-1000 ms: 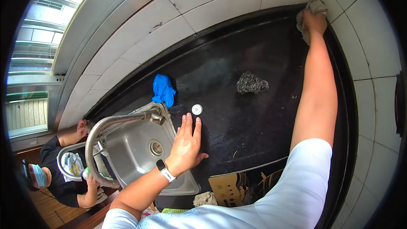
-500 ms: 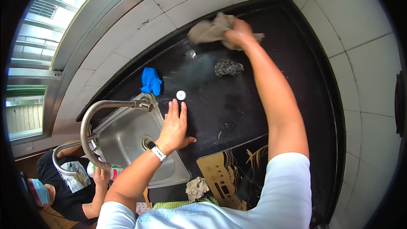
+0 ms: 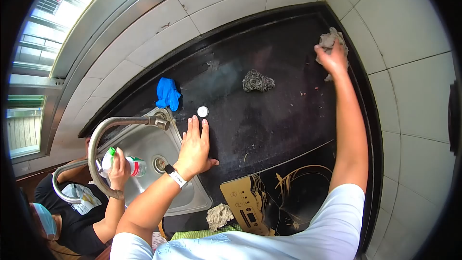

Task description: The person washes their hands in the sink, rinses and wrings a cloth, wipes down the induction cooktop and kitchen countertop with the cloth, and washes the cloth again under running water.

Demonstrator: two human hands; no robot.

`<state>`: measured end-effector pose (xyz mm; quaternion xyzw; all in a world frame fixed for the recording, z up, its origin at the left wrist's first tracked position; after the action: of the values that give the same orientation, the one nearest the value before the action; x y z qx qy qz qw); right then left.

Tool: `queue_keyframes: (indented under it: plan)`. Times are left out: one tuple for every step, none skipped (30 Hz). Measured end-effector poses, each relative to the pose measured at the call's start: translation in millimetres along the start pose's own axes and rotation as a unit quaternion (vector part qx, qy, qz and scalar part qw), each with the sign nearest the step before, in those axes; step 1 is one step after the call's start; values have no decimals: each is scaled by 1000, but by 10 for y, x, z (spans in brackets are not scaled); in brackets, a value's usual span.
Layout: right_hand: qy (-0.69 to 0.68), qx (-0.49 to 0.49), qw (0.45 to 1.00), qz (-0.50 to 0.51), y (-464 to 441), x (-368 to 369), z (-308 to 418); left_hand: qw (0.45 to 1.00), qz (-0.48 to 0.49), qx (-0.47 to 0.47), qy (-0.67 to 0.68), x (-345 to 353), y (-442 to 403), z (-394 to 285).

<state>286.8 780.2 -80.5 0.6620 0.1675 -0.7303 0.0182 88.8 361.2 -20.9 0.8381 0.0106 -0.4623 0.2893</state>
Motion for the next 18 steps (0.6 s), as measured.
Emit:
queue_keyframes:
  plan:
    - [34, 44, 997, -46, 152, -151, 165, 1000, 2, 2, 3, 6, 3, -2]
    - [5, 46, 996, -75, 71, -57, 159, 1000, 3, -1, 2, 4, -7, -3]
    - [-26, 49, 993, -104, -34, 22, 168, 1000, 9, -2, 5, -4, -10, -12]
    - [-30, 51, 993, -102, -117, 79, 207, 1000, 15, -4, 7, -12, -11, -18]
    - [-56, 38, 991, -112, -206, 89, 262, 1000, 15, -6, 3, -18, -15, -17]
    - [-82, 23, 989, -122, -310, 97, 315, 1000, 14, -4, 8, -18, -26, -19]
    - [-95, 48, 991, -84, -396, 33, 405, 1000, 16, -3, 14, -21, -28, -19]
    - [-121, 82, 987, -60, -513, 72, 414, 1000, 22, -7, 18, -21, -36, -22]
    - [-145, 117, 982, -35, -614, 112, 423, 1000, 24, -10, 15, -17, -34, -18]
    - [-145, 120, 982, -33, -690, 130, 459, 1000, 23, -7, 14, -17, -41, -20]
    - [-121, 114, 986, -27, -749, 141, 528, 1000, 22, -3, 13, -17, -45, -22]
    - [-93, 109, 989, -23, -785, 135, 555, 1000, 27, 0, 11, 3, -46, -23]
    - [-90, 116, 989, -23, -820, 137, 550, 1000, 20, 3, 14, 10, -51, -18]
    - [-69, 115, 991, -10, -831, 116, 562, 1000, 13, 6, 18, 8, -57, -17]
    - [-50, 113, 992, 2, -846, 76, 585, 1000, 16, 10, 15, 8, -67, -21]
    - [-68, 145, 986, 40, -858, 13, 571, 1000, 15, 8, 19, 4, -71, -21]
    - [-66, 150, 986, 40, -803, -64, 594, 1000, 14, 5, 24, 4, -63, -24]
    - [-24, 128, 990, 56, -725, -144, 638, 1000, 16, 10, 23, 9, -51, -33]
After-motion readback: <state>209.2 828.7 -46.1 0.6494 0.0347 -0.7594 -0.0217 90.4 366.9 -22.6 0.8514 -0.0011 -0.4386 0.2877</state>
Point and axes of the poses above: each hand's wrist, its own y-axis away from the middle knuckle, its own x-axis out of the palm, z = x × y, the point moved 4 cm from there along -y, towards the middle knuckle, and after that the axes turned 15 degrees about y, right-handed, at the moved point
